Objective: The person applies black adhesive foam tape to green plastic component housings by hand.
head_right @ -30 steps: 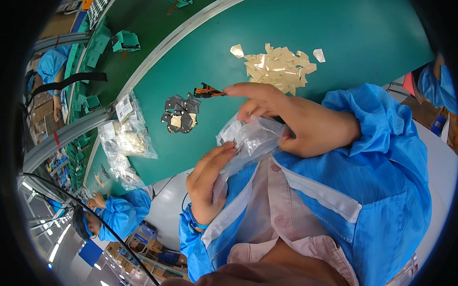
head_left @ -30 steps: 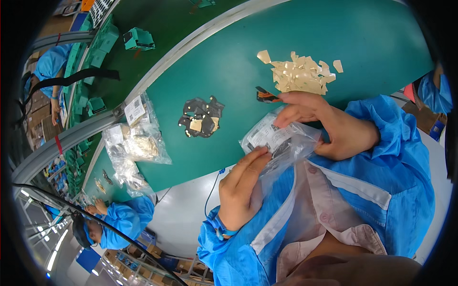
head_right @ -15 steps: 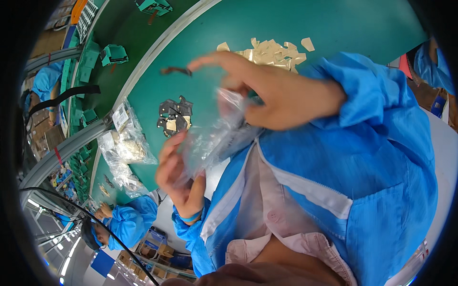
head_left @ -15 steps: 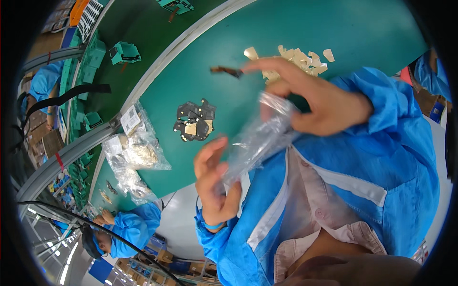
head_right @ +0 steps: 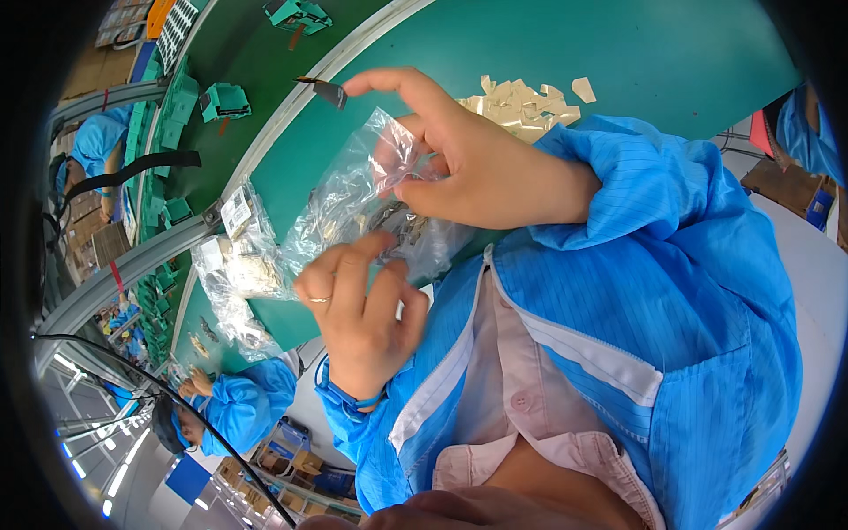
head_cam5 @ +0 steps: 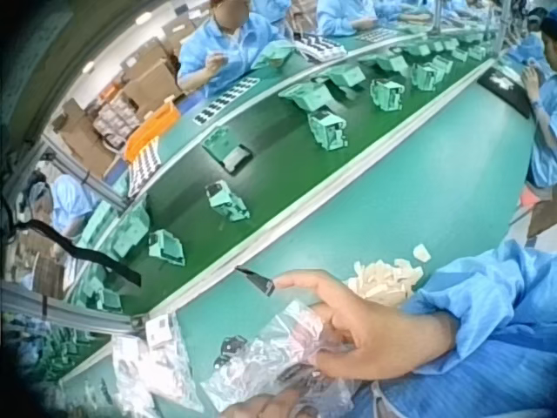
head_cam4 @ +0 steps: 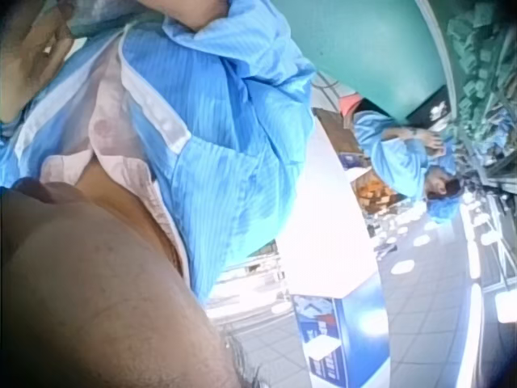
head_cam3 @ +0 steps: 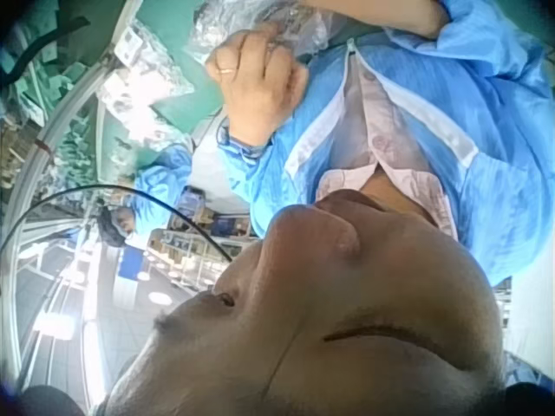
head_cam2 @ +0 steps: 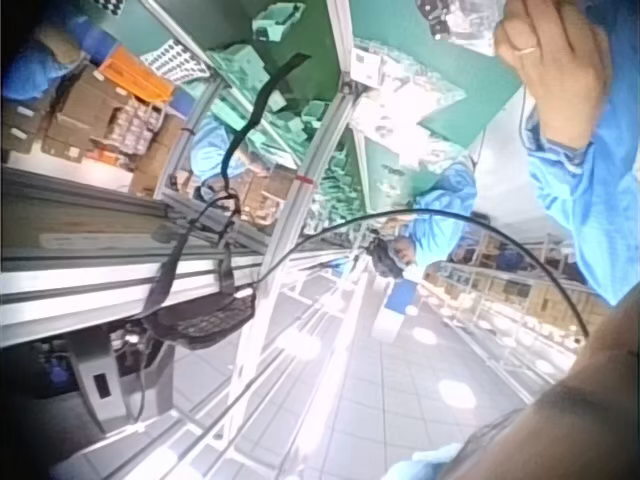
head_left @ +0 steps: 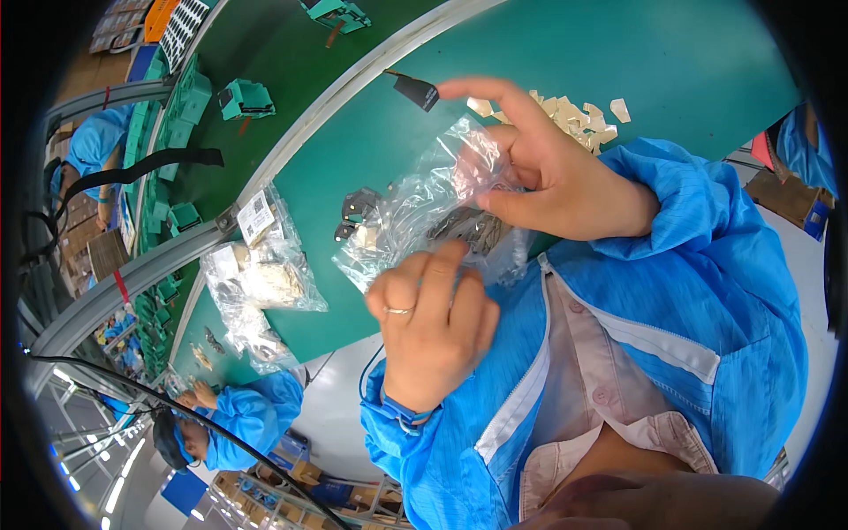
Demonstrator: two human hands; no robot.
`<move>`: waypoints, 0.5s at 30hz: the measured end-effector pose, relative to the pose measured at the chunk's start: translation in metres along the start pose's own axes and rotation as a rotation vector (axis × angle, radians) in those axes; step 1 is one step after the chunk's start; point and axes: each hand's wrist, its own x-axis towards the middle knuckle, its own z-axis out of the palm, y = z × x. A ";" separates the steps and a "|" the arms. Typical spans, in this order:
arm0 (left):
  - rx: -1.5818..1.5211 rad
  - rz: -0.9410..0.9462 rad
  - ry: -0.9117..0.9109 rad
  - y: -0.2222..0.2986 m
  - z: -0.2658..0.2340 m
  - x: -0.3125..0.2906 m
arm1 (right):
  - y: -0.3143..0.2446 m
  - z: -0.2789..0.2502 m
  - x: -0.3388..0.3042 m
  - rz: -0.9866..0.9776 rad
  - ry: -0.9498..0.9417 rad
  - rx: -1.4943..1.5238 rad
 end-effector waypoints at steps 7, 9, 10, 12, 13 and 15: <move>-0.197 -0.237 0.035 0.015 0.011 -0.004 | 0.008 0.009 -0.004 -0.117 0.068 0.152; -0.104 -0.289 -0.171 0.021 0.010 -0.001 | 0.007 0.010 -0.005 -0.109 0.027 0.180; -0.103 -0.290 -0.169 0.022 0.012 -0.001 | 0.007 0.011 -0.007 -0.096 0.027 0.208; 0.051 -0.182 -0.146 0.023 0.017 -0.002 | 0.007 0.011 -0.009 -0.083 0.026 0.234; 0.053 -0.185 -0.145 0.023 0.017 -0.002 | 0.007 0.011 -0.010 -0.099 0.022 0.215; 0.009 -0.110 -0.163 0.023 0.016 -0.002 | 0.010 0.012 -0.011 -0.115 0.015 0.197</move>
